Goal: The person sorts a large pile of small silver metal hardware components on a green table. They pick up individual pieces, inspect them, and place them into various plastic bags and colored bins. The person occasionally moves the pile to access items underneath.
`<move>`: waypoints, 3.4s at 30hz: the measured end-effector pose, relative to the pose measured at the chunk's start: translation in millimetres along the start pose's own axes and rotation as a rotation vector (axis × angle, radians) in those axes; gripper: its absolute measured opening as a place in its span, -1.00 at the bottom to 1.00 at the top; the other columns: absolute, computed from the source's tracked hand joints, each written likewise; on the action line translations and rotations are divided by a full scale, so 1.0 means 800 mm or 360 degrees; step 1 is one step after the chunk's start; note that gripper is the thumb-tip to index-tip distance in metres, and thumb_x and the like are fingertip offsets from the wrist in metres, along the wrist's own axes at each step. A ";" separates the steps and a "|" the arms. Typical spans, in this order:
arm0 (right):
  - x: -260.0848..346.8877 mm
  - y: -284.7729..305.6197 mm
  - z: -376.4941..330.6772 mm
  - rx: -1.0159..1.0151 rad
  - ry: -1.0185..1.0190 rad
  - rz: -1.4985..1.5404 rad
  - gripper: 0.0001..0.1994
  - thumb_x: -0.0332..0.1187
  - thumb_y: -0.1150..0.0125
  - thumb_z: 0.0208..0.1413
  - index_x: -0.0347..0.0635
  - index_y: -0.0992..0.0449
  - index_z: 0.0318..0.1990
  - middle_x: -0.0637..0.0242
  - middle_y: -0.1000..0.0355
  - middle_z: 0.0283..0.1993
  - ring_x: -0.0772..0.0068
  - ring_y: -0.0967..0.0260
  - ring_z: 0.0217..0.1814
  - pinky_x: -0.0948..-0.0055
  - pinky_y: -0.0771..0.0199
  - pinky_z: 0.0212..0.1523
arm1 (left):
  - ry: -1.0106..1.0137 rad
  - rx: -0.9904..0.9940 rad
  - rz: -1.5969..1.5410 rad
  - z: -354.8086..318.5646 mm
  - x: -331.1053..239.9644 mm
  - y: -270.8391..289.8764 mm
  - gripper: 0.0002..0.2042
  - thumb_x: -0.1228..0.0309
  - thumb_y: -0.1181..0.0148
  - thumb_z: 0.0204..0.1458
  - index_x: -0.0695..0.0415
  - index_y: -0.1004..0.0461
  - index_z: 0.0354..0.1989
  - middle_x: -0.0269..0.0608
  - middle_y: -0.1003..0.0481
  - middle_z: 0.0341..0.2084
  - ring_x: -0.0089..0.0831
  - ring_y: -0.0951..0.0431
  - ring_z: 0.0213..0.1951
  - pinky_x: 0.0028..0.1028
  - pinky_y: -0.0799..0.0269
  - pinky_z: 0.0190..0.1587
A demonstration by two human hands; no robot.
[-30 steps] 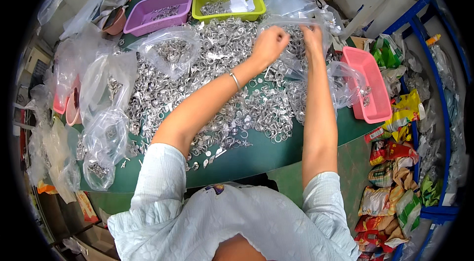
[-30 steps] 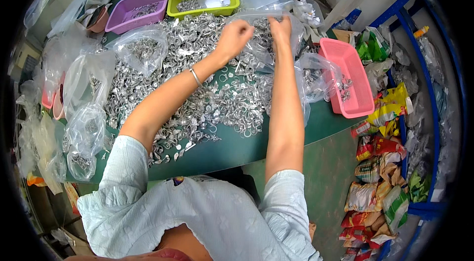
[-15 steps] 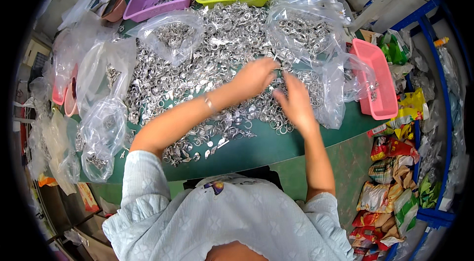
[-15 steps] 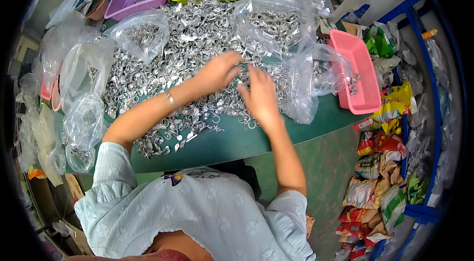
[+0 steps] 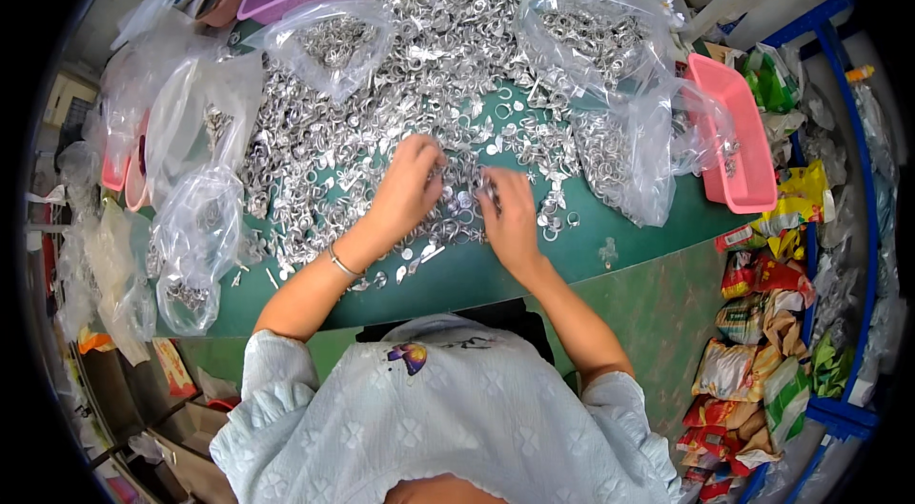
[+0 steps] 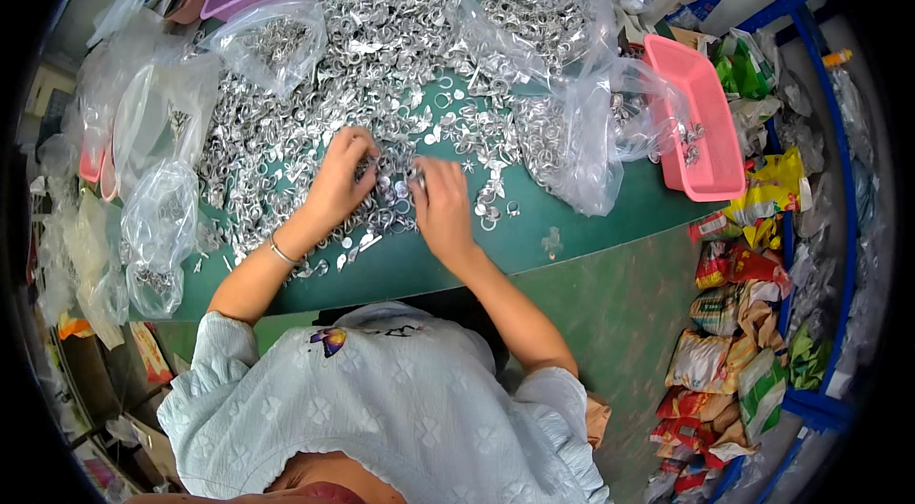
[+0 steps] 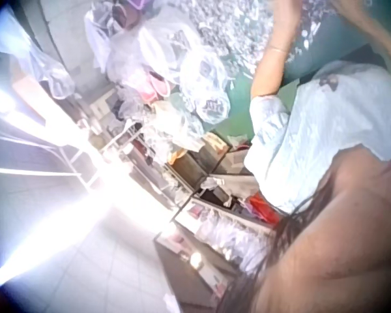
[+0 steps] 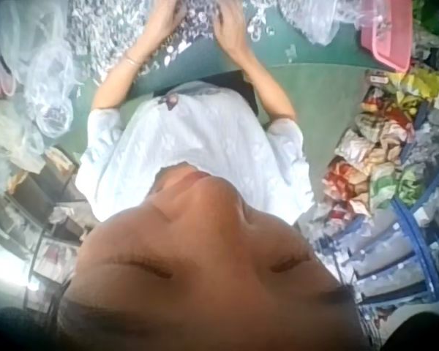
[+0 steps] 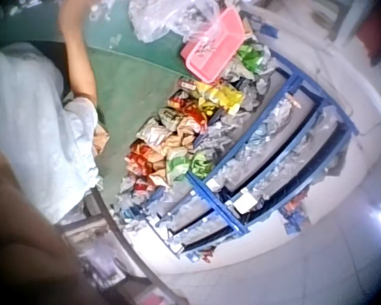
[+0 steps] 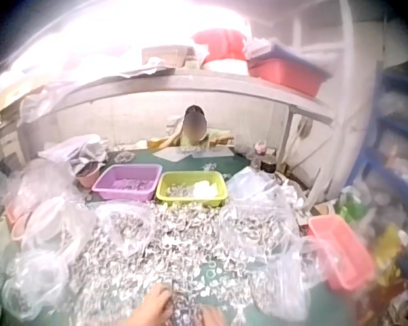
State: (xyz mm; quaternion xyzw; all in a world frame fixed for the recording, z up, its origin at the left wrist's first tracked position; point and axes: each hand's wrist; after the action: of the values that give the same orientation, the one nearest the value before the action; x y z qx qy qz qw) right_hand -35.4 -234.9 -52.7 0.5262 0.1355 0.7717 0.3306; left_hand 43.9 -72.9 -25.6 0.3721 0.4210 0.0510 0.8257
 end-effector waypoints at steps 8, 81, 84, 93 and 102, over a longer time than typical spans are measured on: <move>0.002 0.052 0.080 0.0167 -0.0653 0.1350 -0.65 -0.42 -0.05 0.09 -0.32 -0.29 0.04 0.15 -0.34 -0.02 0.43 -0.32 -0.07 0.43 -0.36 -0.08 | 0.1124 -0.0458 -0.1853 0.028 0.037 0.023 -0.84 0.61 0.11 0.04 0.31 -0.29 -0.19 -0.13 -0.43 -0.29 -0.37 -0.48 -0.22 -0.35 -0.48 -0.11; -0.064 0.088 0.084 0.0137 0.0099 -0.1681 -0.80 -0.42 -0.21 -0.17 -0.24 -0.47 -0.32 0.22 -0.26 0.02 0.15 -0.15 0.02 0.13 -0.13 -0.03 | 0.1666 0.0239 -0.2935 -0.022 -0.093 -0.094 -0.67 0.29 -0.02 0.08 0.24 -0.32 -0.05 -0.20 -0.46 -0.38 -0.43 -0.50 -0.29 -0.53 -0.44 -0.26; -0.077 0.083 0.087 0.0242 0.0154 -0.1743 -0.79 -0.43 -0.18 -0.18 -0.24 -0.46 -0.31 0.20 -0.21 0.07 0.14 -0.10 0.10 0.03 -0.07 0.04 | 0.1679 0.0227 -0.2840 -0.015 -0.109 -0.076 -0.69 0.33 -0.01 0.08 0.21 -0.32 -0.04 -0.23 -0.46 -0.30 -0.43 -0.49 -0.23 -0.52 -0.43 -0.23; -0.032 0.117 0.062 -0.0038 -0.0288 -0.0449 -0.91 -0.50 -0.20 -0.11 -0.28 -0.44 -0.42 0.28 -0.43 -0.47 0.33 -0.36 -0.34 0.38 -0.25 -0.20 | 0.1771 0.0054 -0.3129 -0.021 -0.103 -0.086 -0.81 0.34 -0.02 0.08 0.16 -0.41 -0.22 -0.21 -0.43 -0.18 -0.35 -0.44 -0.08 -0.50 -0.39 -0.10; -0.027 0.115 0.045 0.0264 -0.0053 -0.0994 -0.85 -0.40 -0.23 -0.13 -0.32 -0.45 -0.46 0.18 -0.39 -0.44 0.22 -0.31 -0.34 0.36 -0.25 -0.33 | 0.1983 0.0077 -0.2987 -0.022 -0.104 -0.074 -0.77 0.38 0.00 0.05 0.29 -0.44 -0.23 -0.14 -0.44 -0.19 -0.36 -0.47 -0.18 -0.65 -0.37 -0.41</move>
State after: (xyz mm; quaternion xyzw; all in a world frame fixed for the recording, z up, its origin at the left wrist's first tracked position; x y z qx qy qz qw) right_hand -31.5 -322.7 -2.3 0.4969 0.3473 0.6106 0.5096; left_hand -36.2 -138.4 -16.5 -0.1662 0.8740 -0.4214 0.1757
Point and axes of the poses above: each hand's wrist, its own z-axis towards the middle knuckle, its own y-axis out of the back of the hand, x = y × z
